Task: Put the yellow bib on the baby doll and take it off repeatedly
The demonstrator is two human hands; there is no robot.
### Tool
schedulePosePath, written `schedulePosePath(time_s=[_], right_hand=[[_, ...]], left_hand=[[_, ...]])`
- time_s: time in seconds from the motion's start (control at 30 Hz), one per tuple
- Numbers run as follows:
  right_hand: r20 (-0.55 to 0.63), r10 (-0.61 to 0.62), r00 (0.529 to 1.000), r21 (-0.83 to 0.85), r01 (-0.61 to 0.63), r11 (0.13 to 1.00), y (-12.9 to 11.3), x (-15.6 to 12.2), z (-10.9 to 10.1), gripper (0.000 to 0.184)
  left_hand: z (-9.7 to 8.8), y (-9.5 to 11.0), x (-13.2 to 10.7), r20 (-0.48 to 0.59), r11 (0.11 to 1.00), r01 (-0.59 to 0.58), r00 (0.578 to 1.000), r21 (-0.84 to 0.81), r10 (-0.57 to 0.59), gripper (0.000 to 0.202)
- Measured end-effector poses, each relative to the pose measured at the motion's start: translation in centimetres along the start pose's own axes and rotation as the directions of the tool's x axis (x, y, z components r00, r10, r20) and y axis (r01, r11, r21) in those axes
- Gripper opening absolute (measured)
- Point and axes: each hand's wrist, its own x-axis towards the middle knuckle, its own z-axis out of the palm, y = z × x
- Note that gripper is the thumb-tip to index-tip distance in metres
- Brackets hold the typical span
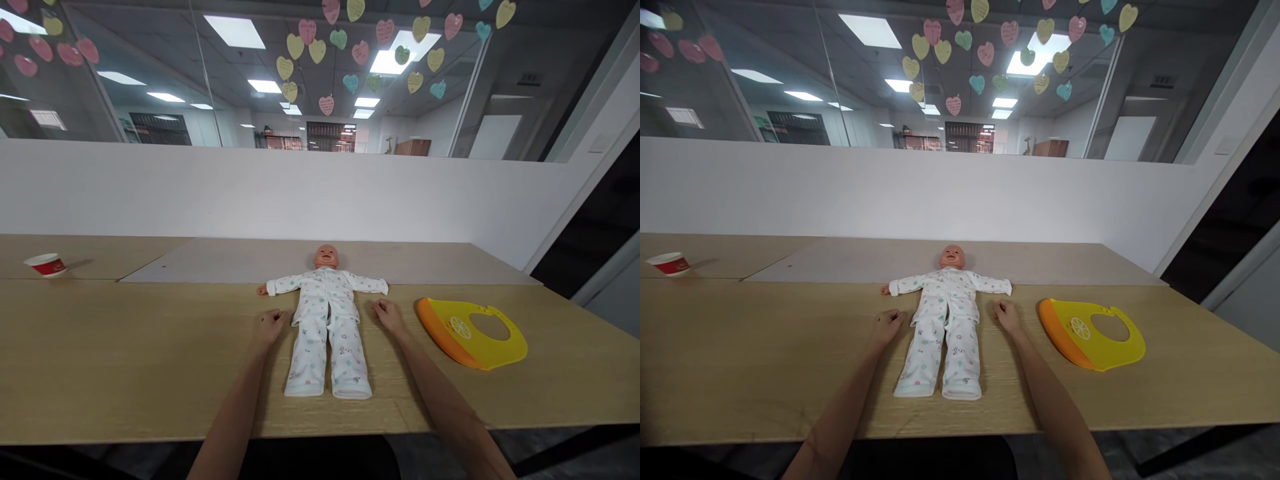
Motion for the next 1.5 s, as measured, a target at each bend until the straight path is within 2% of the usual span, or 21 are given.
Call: schedulePosePath(time_s=[0.47,1.0,1.37,1.5], right_hand=[[0.009,-0.001,1.0,-0.02,0.002,1.0,0.0,-0.1,0.0,0.035],[0.022,0.0,1.0,0.042,-0.001,0.999,0.4,0.1,0.2,0.033],[0.017,0.018,1.0,0.055,-0.019,0.998,-0.5,-0.3,0.0,0.034],[0.027,0.052,0.998,0.123,-0.055,0.991,-1.4,-1.2,-0.4,0.033]], left_hand=[[0.1,-0.1,0.0,-0.019,0.999,-0.027,0.999,-0.03,0.026,0.037],[-0.1,0.2,0.0,0.031,1.0,-0.019,0.999,0.011,0.018,0.039],[-0.1,0.1,-0.2,0.044,0.999,-0.037,0.998,0.011,0.037,0.039],[-0.5,0.6,-0.4,0.053,0.999,-0.042,0.998,0.029,0.04,0.039]])
